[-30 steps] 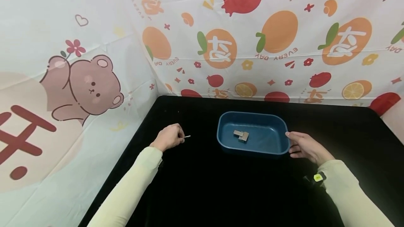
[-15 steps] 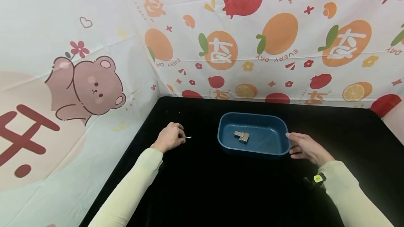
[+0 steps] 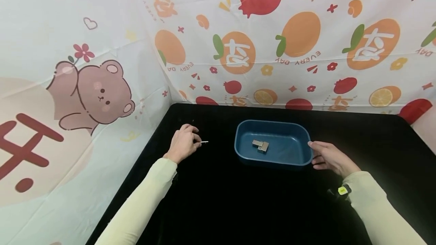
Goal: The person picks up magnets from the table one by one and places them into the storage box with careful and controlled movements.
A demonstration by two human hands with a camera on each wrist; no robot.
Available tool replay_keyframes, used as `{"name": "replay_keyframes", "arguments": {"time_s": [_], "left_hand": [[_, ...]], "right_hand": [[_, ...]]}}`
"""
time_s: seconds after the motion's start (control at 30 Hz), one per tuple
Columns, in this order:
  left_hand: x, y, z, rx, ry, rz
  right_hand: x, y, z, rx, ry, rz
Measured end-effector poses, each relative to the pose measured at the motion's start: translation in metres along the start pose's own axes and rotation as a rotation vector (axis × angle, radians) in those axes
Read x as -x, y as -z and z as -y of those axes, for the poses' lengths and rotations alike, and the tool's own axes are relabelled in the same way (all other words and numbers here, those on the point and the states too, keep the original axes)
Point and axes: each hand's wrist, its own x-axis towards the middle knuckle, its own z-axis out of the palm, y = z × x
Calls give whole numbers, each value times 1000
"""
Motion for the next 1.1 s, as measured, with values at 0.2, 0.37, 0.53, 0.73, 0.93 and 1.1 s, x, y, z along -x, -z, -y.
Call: {"name": "replay_keyframes", "arguments": {"time_s": [0.2,0.37,0.53,0.73,0.93,1.1], "left_hand": [[-6,3,-4,-20,-29,-67],[-10,8,-11,1,-34,-78],[-16,13,-19,7,-43,-82],[-26,25,-29,42,-85,-99],[-26,30,-35,51,-117,-114],[-29,32,-42,78,-141,-113]], "right_hand": [[0,2,3,-1,-9,1],[0,2,3,-8,-6,0],[0,2,1,4,1,-5],[0,3,1,3,16,-11],[-1,2,1,10,27,-8],[-1,2,0,14,25,-6]]}}
